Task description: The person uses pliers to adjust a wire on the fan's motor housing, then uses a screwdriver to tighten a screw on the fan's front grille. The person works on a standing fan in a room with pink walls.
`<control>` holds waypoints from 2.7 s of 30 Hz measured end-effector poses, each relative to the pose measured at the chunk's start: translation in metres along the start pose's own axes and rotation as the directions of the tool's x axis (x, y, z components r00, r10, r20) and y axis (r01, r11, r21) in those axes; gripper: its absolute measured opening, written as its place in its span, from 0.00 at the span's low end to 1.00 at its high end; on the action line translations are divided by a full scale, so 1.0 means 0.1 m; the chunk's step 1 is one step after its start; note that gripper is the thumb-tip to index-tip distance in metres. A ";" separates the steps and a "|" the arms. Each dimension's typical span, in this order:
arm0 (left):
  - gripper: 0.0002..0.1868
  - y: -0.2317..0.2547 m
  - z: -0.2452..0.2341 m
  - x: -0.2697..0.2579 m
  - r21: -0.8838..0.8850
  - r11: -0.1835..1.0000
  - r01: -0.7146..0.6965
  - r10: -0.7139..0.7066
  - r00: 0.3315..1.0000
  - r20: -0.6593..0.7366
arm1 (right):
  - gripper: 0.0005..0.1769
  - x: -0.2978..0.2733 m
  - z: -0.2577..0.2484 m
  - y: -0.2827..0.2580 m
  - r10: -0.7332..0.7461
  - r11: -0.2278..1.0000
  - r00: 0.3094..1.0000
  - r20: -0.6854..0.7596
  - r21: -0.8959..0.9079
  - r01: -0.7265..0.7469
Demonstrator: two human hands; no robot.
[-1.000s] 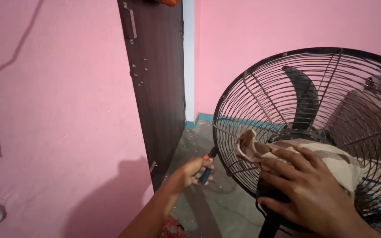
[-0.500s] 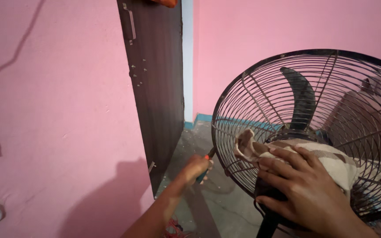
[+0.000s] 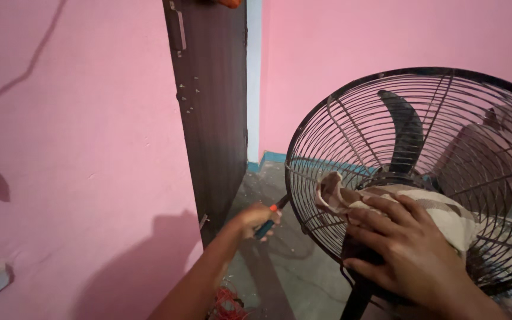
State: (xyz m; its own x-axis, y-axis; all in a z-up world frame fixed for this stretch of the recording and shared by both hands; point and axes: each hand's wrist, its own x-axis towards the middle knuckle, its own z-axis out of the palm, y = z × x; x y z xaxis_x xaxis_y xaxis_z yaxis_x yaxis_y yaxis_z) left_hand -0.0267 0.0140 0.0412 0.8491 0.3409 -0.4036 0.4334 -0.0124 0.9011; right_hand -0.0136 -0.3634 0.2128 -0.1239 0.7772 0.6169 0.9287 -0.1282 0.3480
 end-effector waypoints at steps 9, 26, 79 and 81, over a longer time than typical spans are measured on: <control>0.11 0.34 0.40 -0.52 -0.450 0.851 -0.272 0.176 0.954 -0.243 | 0.30 0.14 -0.13 -0.08 0.082 0.996 0.989 0.120 0.024 -0.086; 0.14 0.62 1.18 -1.44 -0.478 0.777 -0.410 0.336 0.912 -0.237 | 0.35 0.12 -0.26 -0.10 0.330 0.883 0.942 -0.060 0.371 -0.286; 0.13 -1.30 3.47 -0.28 -0.359 0.899 0.252 -0.179 0.958 0.223 | 0.12 -3.49 2.95 0.47 0.689 -0.711 -0.083 0.720 0.694 0.112; 0.14 -1.36 3.50 -0.22 -0.357 0.913 0.195 -0.121 0.968 0.220 | 0.14 -3.49 2.98 0.46 0.686 -0.719 -0.076 0.723 0.691 0.081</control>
State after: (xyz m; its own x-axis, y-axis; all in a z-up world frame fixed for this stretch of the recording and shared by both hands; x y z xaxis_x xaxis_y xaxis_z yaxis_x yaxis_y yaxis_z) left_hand 0.0017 -0.3211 -0.1275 0.8360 0.1247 -0.5343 0.4536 0.3908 0.8009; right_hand 0.1771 -0.4568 -0.1971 0.8997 0.2986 -0.3185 -0.4361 0.5803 -0.6878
